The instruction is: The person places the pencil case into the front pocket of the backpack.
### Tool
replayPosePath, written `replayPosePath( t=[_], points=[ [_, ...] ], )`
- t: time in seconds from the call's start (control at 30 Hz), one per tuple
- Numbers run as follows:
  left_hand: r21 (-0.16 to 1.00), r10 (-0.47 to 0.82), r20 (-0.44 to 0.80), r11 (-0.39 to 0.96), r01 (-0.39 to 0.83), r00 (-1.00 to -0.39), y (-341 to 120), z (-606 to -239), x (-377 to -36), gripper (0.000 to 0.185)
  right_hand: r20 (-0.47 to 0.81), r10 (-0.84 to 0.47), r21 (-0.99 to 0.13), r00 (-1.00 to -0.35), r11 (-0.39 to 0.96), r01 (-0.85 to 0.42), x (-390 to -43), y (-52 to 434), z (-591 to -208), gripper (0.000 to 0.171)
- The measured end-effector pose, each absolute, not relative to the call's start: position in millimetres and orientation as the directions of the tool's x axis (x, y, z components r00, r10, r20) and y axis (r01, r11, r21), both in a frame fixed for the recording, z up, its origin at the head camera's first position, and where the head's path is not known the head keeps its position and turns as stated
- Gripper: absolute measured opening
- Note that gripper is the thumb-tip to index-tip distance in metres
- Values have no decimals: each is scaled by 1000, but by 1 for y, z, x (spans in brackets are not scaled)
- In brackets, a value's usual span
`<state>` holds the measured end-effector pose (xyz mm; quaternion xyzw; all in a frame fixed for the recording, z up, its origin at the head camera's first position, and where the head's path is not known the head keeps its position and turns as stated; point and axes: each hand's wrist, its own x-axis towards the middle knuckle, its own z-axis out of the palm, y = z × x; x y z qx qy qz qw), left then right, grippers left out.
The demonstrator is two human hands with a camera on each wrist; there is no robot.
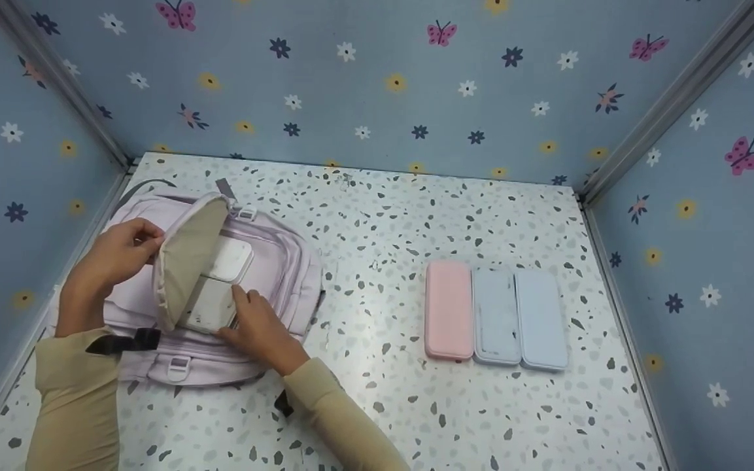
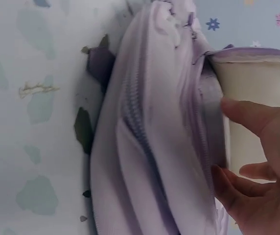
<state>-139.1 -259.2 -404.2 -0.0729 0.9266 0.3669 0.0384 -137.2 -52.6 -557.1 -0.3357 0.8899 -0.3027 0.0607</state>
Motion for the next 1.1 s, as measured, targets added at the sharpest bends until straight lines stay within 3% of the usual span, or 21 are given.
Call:
replayPosePath(
  t=[0.1, 0.33, 0.63, 1.1],
  points=[
    [677, -105, -115, 720, -155, -988, -259, -405, -139, 25, 108, -663, -627, -741, 533, -568, -136, -52, -554, 67],
    [678, -112, -137, 714, -176, -984, -256, -404, -139, 25, 100, -724, -668, -683, 460, -585, -132, -57, -556, 70],
    [671, -119, -141, 718, -183, -983, -257, -405, -140, 25, 106, -677, -791, -729, 387, -474, -136, -47, -553, 64],
    [654, -129, -131, 734, -183, -983, -257, -406, -140, 25, 211, -588, -786, -781, 373, -493, -148, -16, -544, 57]
  ],
)
